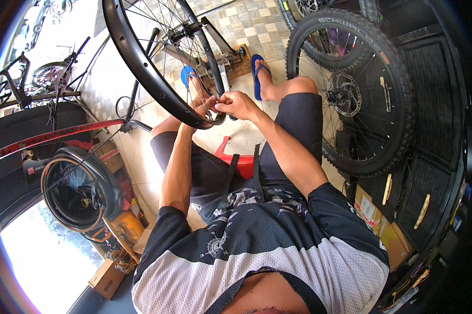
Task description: The person adjusts the spokes of a bicycle wheel mounted on a truing stand. They rotate the wheel and use a spoke wrench to tighten or loosen individual spokes, checking alignment repeatedly.
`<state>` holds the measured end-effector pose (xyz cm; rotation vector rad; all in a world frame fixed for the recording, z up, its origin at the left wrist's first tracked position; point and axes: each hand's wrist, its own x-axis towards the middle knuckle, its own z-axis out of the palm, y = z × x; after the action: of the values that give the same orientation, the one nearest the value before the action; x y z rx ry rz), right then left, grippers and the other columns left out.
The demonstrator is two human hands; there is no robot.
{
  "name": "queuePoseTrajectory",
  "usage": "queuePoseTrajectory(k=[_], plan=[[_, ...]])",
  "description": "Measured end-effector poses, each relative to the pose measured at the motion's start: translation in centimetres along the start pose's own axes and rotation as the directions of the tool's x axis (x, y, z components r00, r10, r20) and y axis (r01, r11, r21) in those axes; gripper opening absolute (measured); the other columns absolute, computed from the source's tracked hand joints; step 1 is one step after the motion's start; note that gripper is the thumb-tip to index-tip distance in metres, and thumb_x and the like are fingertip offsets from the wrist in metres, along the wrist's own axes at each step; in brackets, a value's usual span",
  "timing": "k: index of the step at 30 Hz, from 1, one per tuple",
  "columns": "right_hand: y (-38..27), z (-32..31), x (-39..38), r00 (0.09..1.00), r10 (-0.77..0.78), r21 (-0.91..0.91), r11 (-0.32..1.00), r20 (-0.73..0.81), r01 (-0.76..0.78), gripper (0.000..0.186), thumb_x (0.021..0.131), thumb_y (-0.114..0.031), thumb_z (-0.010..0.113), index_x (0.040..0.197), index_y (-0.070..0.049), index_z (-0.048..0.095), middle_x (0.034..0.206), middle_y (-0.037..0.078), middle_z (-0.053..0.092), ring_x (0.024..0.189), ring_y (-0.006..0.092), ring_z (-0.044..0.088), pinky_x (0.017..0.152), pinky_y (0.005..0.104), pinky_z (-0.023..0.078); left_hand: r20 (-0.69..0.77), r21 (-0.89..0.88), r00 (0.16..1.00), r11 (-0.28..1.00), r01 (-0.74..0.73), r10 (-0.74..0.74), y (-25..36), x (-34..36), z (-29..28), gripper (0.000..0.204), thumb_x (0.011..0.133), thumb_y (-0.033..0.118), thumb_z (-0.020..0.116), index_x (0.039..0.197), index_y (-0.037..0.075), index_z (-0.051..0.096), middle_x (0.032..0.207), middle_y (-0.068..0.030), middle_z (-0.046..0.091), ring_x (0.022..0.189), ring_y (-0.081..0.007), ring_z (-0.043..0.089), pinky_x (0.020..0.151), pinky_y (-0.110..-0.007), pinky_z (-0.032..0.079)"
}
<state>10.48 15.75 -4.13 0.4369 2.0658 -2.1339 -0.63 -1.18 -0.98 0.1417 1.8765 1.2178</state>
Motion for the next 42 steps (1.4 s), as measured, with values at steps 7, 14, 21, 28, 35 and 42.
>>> queuePoseTrajectory(k=[7,14,21,28,35,42], plan=[[-0.7,-0.3,-0.2,0.998,-0.061,-0.08,0.995,0.016,0.062,0.03,0.088,-0.027,0.074,0.099,0.0,0.072,0.09,0.013,0.076,0.079,0.0216,0.071,0.075,0.0352,0.054,0.06,-0.016,0.998,1.0,-0.005,0.006,0.8,-0.6,0.4,0.034,0.095,0.034,0.076,0.078,0.006,0.065,0.069,-0.0009,0.062,0.059,-0.0094,0.057,0.052,-0.025,0.041],[1.7,0.0,1.0,1.0,0.024,-0.09,0.996,0.012,-0.023,0.027,0.091,-0.025,0.069,0.101,0.0,0.072,0.087,0.013,0.075,0.076,0.0219,0.069,0.072,0.0365,0.053,-0.036,-0.034,0.999,0.999,-0.041,0.04,-1.7,0.6,1.7,0.025,0.095,0.028,0.072,0.093,0.003,0.07,0.071,0.0024,0.057,0.058,-0.0088,0.049,0.05,-0.025,0.033],[1.7,0.3,0.9,0.998,-0.002,0.026,1.0,0.06,0.0,0.024,0.094,-0.016,0.068,0.11,0.002,0.07,0.09,0.009,0.075,0.079,0.0139,0.066,0.074,0.0315,0.053,-0.124,-0.027,0.975,0.982,-0.188,0.183,-1.8,0.4,2.2,0.029,0.098,0.033,0.067,0.086,0.006,0.067,0.063,0.0011,0.053,0.049,-0.0096,0.045,0.045,-0.027,0.03],[0.2,-0.4,0.6,0.998,0.015,0.297,0.954,0.06,-0.032,0.024,0.096,-0.016,0.068,0.108,0.004,0.069,0.093,0.006,0.074,0.084,0.012,0.067,0.078,0.0281,0.054,-0.233,-0.288,0.971,0.957,-0.014,-0.056,0.2,-0.6,0.8,0.034,0.097,0.037,0.071,0.081,0.007,0.066,0.064,0.002,0.056,0.052,-0.0082,0.048,0.048,-0.025,0.034],[2.1,-1.5,1.6,0.978,0.11,-0.182,0.973,-0.18,-0.143,0.033,0.088,-0.031,0.074,0.096,0.001,0.071,0.086,0.011,0.076,0.076,0.0163,0.071,0.071,0.0324,0.054,-0.1,-0.09,0.995,0.996,-0.025,0.016,-2.3,1.3,1.1,0.03,0.101,0.032,0.067,0.116,0.007,0.071,0.084,0.0034,0.066,0.067,-0.0037,0.056,0.052,-0.019,0.043],[3.4,-0.5,2.1,0.987,0.144,-0.074,0.986,-0.073,-0.149,0.027,0.089,-0.023,0.076,0.097,0.002,0.071,0.086,0.009,0.075,0.077,0.0133,0.068,0.071,0.0298,0.053,-0.056,-0.095,0.995,0.991,-0.09,0.085,-1.6,1.0,1.4,0.024,0.1,0.031,0.069,0.103,0.007,0.072,0.077,0.0043,0.063,0.064,-0.0043,0.055,0.052,-0.02,0.043]])
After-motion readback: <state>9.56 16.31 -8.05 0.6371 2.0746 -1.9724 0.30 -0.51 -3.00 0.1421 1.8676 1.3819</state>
